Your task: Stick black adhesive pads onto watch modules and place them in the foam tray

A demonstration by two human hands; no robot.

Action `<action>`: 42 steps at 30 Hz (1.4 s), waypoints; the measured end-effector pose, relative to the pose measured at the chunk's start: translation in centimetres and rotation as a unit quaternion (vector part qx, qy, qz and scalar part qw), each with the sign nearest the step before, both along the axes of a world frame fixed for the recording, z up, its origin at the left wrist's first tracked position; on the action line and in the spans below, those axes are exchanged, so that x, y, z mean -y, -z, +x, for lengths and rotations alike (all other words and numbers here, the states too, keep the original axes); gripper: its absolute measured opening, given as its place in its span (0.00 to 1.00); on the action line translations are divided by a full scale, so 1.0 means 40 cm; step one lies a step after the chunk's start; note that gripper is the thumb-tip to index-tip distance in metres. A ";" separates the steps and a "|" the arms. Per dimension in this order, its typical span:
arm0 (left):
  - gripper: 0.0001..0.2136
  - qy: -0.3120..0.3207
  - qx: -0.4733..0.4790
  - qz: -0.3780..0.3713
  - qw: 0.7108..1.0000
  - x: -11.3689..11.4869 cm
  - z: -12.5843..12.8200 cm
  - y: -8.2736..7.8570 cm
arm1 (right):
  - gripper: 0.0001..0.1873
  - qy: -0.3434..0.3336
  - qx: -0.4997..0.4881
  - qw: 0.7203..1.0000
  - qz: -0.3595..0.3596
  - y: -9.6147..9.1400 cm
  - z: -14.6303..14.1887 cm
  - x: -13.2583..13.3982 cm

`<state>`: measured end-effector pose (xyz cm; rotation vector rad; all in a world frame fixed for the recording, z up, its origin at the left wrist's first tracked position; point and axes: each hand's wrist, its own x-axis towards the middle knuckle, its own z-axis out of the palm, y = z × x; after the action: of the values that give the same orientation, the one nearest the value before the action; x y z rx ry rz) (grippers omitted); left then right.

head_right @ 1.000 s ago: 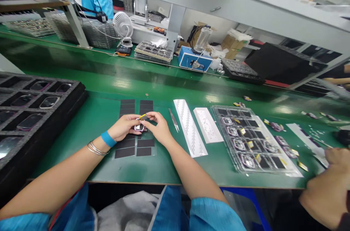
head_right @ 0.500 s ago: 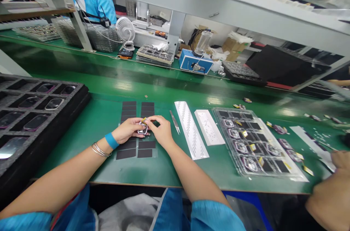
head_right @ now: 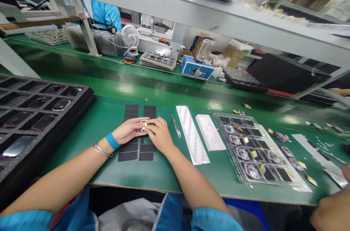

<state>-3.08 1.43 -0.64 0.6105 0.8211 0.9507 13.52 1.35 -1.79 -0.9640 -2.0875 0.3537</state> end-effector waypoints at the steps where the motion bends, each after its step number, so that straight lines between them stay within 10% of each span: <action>1: 0.17 0.007 -0.004 0.016 1.000 0.001 0.000 0.000 | 0.03 0.006 -0.038 0.999 -0.032 0.004 0.001 -0.003; 9: 0.17 0.073 -0.029 0.159 0.984 0.012 0.013 0.003 | 0.27 -0.104 -0.214 0.903 -0.358 0.015 0.008 -0.009; 25: 0.19 0.054 -0.051 0.141 0.987 -0.015 0.011 0.040 | 0.28 -0.104 -0.241 0.895 -0.360 0.042 -0.006 -0.020; 34: 0.22 -0.011 -0.007 0.139 0.990 0.002 -0.072 -0.059 | 0.34 -0.019 -0.256 0.924 -0.284 0.031 0.029 -0.044; 37: 0.23 -0.133 -0.187 0.284 0.931 0.038 -0.113 -0.088 | 0.31 0.030 -0.234 0.940 -0.246 0.026 0.035 -0.045; 42: 0.27 -0.338 -0.511 0.393 0.685 0.130 -0.161 -0.080 | 0.27 0.051 -0.173 0.959 -0.219 0.021 0.036 -0.039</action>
<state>-9.51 -3.78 2.58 1.7693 1.7238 1.6936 14.95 2.91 -2.64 -1.1632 -1.6632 0.8895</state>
